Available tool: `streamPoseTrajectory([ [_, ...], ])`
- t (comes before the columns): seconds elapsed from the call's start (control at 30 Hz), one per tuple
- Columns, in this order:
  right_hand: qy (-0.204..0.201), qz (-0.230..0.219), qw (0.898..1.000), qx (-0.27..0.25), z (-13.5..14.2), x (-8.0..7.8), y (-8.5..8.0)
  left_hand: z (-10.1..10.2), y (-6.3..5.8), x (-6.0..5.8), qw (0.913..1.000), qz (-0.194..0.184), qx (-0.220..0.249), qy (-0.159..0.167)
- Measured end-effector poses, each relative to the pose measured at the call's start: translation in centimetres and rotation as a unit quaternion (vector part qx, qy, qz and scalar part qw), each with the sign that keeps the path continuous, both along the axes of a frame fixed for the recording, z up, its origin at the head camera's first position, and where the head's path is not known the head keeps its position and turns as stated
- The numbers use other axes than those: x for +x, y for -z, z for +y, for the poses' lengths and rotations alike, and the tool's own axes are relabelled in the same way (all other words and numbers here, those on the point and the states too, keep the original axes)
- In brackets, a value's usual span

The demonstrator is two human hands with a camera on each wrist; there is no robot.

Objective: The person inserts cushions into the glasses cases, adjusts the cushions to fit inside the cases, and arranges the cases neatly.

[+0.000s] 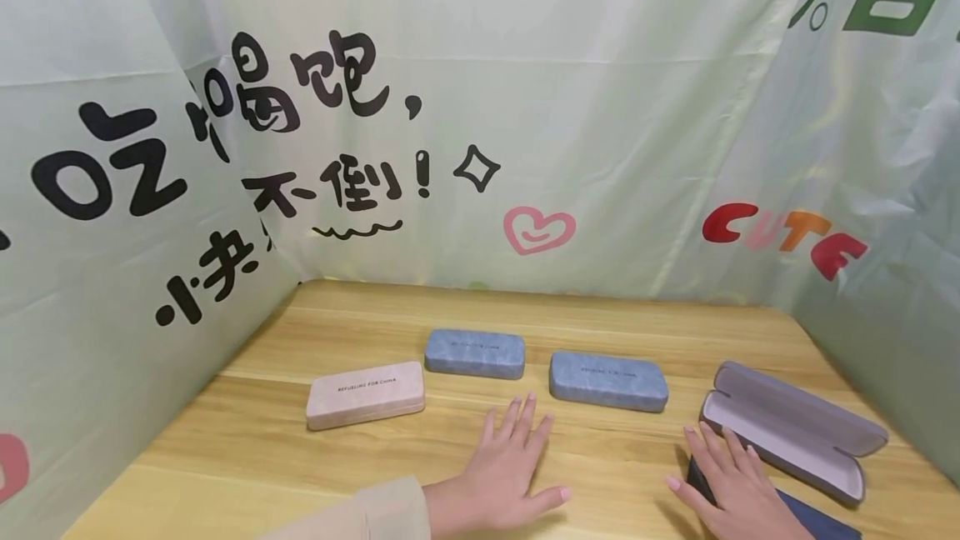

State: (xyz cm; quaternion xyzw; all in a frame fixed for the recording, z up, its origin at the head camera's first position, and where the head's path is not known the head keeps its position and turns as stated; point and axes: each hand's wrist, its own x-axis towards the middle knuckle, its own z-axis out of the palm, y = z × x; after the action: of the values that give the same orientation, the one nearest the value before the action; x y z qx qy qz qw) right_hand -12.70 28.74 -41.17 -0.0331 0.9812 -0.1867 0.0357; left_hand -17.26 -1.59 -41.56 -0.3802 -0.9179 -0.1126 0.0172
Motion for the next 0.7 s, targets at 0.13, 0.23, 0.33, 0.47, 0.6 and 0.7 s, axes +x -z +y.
streamPoseTrajectory([
  [0.13,0.003,0.017,1.0,0.015,1.0,0.1,0.5,1.1,-0.3,-0.1,0.9998,-0.005,-0.017,0.014],
  [0.23,0.009,0.019,1.0,0.019,1.7,0.2,0.8,1.7,-0.6,0.1,0.999,-0.012,-0.025,0.034],
  [0.33,0.015,0.006,0.999,0.029,2.1,0.2,0.7,2.2,-0.6,0.2,0.9985,-0.013,-0.026,0.046],
  [0.47,0.016,-0.008,0.999,0.038,2.7,0.1,0.6,3.1,-0.5,0.2,0.9986,-0.002,-0.027,0.046],
  [0.6,0.016,-0.023,0.999,0.046,3.6,-0.1,0.5,4.2,-0.6,0.0,0.9984,0.001,-0.037,0.043],
  [0.7,0.021,-0.037,0.998,0.051,4.3,-0.1,0.6,4.9,-0.9,-0.1,0.9977,-0.02,-0.044,0.048],
])
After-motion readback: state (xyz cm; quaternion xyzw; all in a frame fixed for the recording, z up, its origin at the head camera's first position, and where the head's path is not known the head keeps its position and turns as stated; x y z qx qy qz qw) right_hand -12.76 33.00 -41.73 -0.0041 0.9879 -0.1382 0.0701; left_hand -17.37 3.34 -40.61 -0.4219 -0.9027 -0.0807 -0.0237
